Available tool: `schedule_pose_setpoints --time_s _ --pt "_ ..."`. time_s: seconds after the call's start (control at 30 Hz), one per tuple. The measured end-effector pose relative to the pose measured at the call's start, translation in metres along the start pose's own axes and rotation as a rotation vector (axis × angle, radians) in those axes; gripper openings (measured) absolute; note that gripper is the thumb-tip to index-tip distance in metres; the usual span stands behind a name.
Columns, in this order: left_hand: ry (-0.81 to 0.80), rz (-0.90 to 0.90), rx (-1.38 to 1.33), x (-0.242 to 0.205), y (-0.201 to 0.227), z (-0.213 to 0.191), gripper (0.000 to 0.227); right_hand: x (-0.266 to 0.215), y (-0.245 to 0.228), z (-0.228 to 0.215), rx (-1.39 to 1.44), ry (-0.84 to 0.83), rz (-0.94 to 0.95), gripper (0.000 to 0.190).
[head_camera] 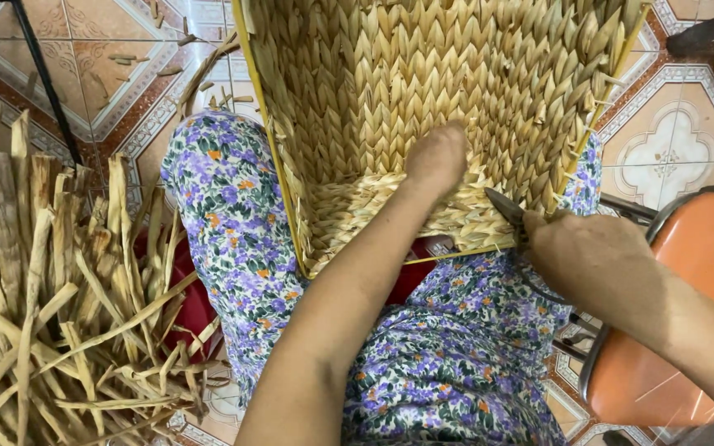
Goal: Trimming and finishing a woven water hyacinth basket using scissors and additional plant fiber strips.
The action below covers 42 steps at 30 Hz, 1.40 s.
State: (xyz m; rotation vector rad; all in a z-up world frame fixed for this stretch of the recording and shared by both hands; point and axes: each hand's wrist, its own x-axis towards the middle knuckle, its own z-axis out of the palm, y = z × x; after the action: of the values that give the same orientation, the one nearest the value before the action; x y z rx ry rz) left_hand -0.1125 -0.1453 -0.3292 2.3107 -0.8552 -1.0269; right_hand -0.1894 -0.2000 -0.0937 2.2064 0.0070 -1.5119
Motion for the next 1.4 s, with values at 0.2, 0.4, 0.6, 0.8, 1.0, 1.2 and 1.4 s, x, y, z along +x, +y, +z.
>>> schedule_pose_setpoints --time_s 0.2,0.4,0.6,0.8,1.0,1.2,1.4 --pt "-0.004 -0.186 -0.503 0.018 0.010 0.021 0.037 -0.013 0.014 0.008 -0.012 0.000 -0.019 0.081" --pt "-0.054 -0.091 -0.478 0.012 0.011 0.025 0.019 -0.012 0.010 -0.004 0.068 -0.065 0.075 0.081" --pt "-0.192 -0.116 -0.235 0.027 0.004 0.043 0.016 0.005 0.001 -0.012 -0.037 0.129 -0.023 0.058" --pt "-0.176 -0.090 -0.183 0.020 0.007 0.037 0.013 0.036 -0.008 -0.011 0.009 0.004 0.004 0.038" --pt "-0.117 -0.057 -0.156 0.018 0.008 0.038 0.011 0.058 -0.017 -0.008 -0.009 0.004 -0.008 0.031" --pt "-0.022 -0.088 -0.279 0.015 -0.001 0.025 0.019 0.055 -0.011 -0.001 -0.010 0.022 -0.106 0.028" --pt "0.246 -0.253 -0.426 0.013 -0.032 -0.009 0.022 0.003 0.004 -0.007 0.106 0.110 -0.083 0.053"
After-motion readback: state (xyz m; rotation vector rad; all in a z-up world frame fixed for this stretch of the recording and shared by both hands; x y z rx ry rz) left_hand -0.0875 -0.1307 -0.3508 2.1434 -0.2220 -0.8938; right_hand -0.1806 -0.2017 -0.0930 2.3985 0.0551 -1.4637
